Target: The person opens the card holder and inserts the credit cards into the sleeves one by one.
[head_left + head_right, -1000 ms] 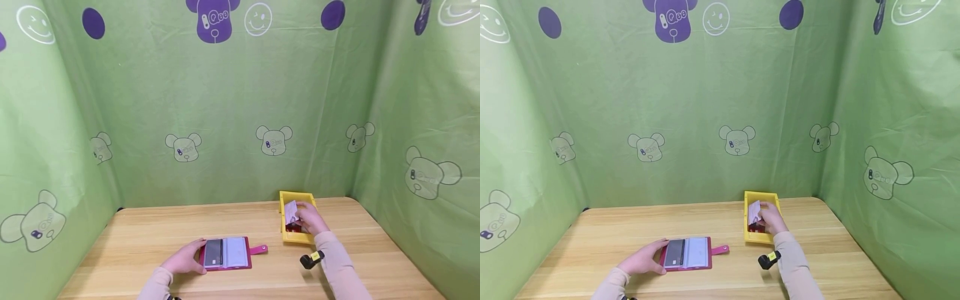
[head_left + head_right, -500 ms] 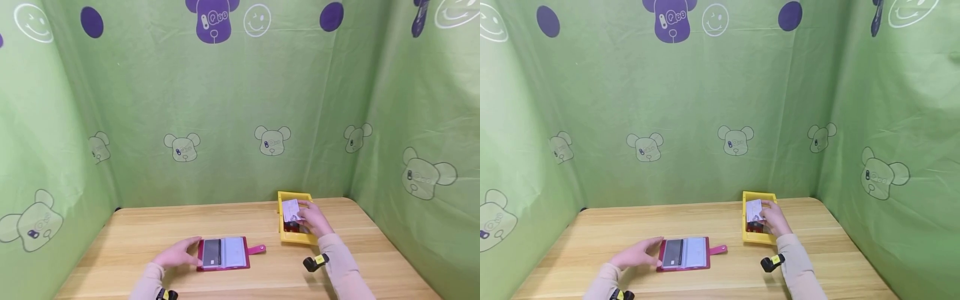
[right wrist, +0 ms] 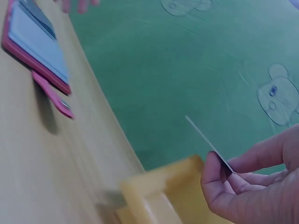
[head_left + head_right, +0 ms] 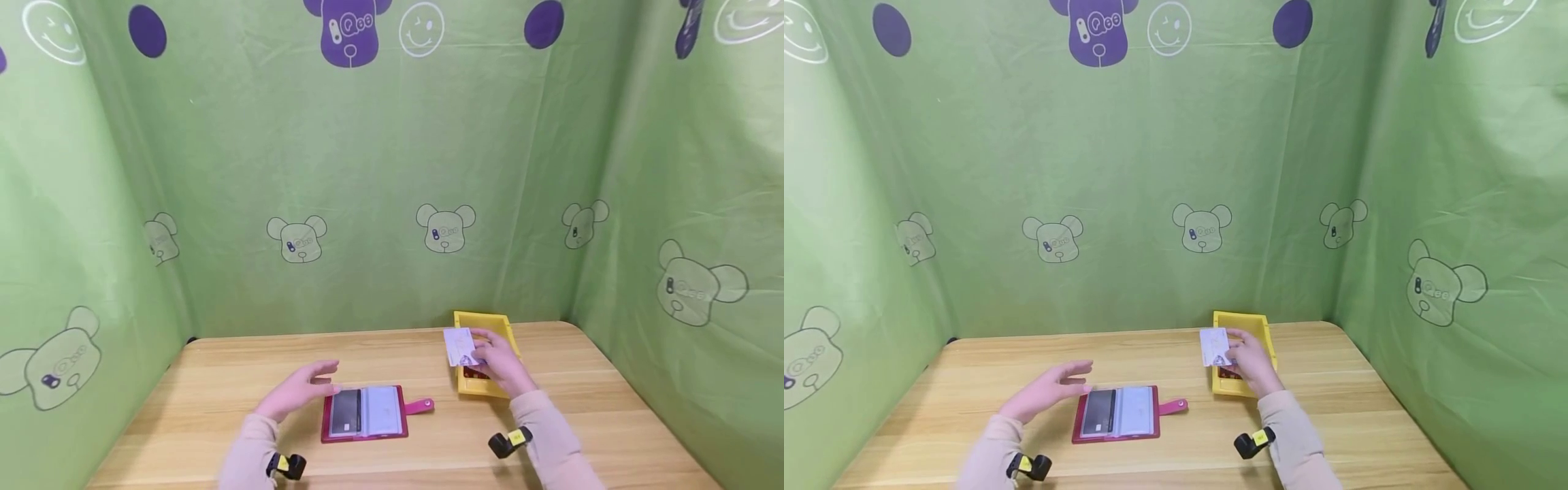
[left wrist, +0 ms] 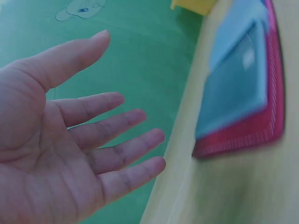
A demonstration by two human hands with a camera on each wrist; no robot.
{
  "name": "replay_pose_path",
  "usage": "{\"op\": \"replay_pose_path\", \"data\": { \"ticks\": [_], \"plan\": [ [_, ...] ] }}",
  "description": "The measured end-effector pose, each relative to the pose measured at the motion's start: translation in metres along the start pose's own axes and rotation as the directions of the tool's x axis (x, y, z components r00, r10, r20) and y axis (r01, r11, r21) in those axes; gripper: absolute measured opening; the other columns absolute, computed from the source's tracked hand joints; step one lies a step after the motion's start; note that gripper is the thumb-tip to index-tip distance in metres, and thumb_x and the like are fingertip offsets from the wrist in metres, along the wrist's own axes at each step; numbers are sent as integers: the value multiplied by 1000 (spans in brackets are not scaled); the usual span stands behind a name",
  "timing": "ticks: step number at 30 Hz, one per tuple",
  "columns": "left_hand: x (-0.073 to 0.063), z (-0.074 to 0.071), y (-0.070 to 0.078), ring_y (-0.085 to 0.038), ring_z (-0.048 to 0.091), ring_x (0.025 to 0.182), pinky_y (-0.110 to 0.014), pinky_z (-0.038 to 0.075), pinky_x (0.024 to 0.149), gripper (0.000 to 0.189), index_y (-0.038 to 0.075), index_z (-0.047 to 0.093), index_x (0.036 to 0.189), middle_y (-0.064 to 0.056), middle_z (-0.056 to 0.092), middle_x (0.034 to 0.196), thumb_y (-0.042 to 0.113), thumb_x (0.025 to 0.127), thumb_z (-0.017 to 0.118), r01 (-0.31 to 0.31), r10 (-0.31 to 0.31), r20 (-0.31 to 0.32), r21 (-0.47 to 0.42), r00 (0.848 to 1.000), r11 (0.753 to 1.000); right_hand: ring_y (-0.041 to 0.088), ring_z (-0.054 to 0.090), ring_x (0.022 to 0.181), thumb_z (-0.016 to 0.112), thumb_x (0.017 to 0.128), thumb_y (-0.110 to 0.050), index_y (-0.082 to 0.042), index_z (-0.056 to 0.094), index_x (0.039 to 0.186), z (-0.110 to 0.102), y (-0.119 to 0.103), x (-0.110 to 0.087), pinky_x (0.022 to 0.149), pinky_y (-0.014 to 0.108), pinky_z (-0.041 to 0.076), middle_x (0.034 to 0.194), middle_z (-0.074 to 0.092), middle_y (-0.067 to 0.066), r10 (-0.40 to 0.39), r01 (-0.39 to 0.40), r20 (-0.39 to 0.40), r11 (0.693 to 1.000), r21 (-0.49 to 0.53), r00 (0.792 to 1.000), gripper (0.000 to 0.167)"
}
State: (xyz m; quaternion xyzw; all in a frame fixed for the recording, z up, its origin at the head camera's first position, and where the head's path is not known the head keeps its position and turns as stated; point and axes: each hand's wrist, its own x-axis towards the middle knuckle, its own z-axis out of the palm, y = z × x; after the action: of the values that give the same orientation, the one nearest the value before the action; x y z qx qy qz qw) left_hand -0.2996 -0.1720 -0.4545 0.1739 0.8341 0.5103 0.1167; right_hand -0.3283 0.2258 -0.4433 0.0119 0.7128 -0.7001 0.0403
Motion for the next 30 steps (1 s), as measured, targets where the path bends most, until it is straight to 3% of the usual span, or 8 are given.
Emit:
{"op": "replay_pose_path", "data": {
  "ticks": [7,15,23,30],
  "plan": [
    [15,18,9,-39,54,126,-54,46,107,65,-1,44,142,-25,50,143,32,91,66,0,-5,-41,-118,999,993,17,60,86,42,84,16,10,30,145,23,2,-6,72,27,57,122,50,29,-25,25,-14,1000,-13,1000,62],
    [28,41,14,-42,57,122,-53,50,103,56,-4,42,141,-29,50,139,26,96,57,23,-37,-36,-319,999,947,17,59,86,42,85,15,6,33,145,37,1,-11,74,26,58,112,54,20,-25,25,-3,999,-23,1000,61],
    [33,63,21,-42,61,115,-49,56,96,52,-9,45,136,-31,53,134,22,96,58,39,-69,-64,-389,996,920,18,61,84,44,84,14,3,37,143,56,8,-15,74,28,56,111,57,21,-30,30,38,999,-20,999,61],
    [39,82,18,-40,64,109,-44,59,91,54,-11,44,134,-32,53,131,22,94,60,48,-90,-72,-447,993,893,18,62,88,47,85,12,3,35,144,73,16,-22,80,31,59,112,58,21,-55,55,137,998,2,989,61]
  ]
}}
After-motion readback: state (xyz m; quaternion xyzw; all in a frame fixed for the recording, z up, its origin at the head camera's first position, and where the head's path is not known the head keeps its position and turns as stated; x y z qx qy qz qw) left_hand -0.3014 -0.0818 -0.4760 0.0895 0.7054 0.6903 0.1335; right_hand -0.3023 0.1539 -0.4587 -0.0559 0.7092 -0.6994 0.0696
